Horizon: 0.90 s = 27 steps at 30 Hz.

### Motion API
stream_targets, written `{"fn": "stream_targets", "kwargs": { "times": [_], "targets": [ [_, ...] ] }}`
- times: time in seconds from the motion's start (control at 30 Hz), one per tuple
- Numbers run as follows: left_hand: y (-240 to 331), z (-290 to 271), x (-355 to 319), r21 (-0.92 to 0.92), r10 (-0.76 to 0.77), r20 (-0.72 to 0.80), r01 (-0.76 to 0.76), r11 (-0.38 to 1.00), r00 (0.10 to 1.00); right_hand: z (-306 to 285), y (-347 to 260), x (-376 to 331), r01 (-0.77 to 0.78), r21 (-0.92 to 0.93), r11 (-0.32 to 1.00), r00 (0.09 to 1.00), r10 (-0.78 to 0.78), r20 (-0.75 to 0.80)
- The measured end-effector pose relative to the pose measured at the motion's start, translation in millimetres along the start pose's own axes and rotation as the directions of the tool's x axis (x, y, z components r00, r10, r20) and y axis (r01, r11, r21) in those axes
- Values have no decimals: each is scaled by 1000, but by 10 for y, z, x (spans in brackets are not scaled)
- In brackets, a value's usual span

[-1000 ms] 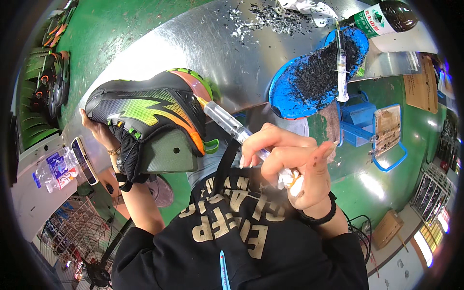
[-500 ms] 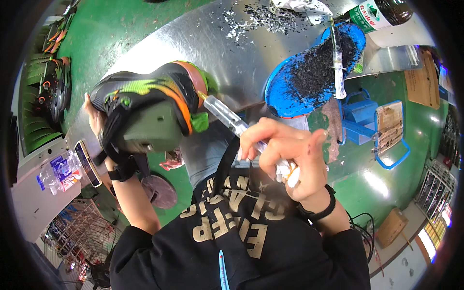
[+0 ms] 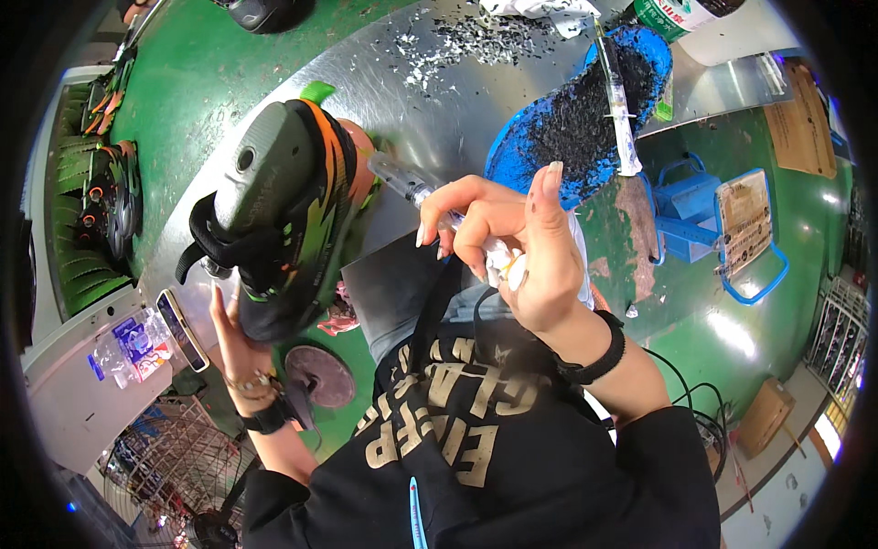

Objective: Apply adhesive to shoe components using a syringe-like applicator.

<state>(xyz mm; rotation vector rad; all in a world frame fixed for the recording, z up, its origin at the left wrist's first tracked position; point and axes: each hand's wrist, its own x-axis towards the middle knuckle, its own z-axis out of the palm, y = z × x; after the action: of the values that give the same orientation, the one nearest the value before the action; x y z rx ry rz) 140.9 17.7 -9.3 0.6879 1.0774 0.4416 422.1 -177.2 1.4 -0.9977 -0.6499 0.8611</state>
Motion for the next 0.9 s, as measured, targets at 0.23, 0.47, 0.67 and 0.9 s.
{"fn": "stream_targets", "kwargs": {
  "times": [0.23,0.47,0.67,0.9],
  "targets": [
    [-457,473,-166,-26,-152,507,191,981,849,5,27,-18,-8,30,1000,998,10,-63],
    [-420,596,-254,-141,-132,456,218,966,880,24,32,-14,1,118,993,999,4,-49],
    [-441,577,-264,-190,-122,438,224,956,891,17,2,-67,-7,79,997,1000,8,-11],
    [-463,599,-254,-197,-104,448,212,957,888,24,-35,-111,-5,18,1000,1000,5,24]
  ]
}}
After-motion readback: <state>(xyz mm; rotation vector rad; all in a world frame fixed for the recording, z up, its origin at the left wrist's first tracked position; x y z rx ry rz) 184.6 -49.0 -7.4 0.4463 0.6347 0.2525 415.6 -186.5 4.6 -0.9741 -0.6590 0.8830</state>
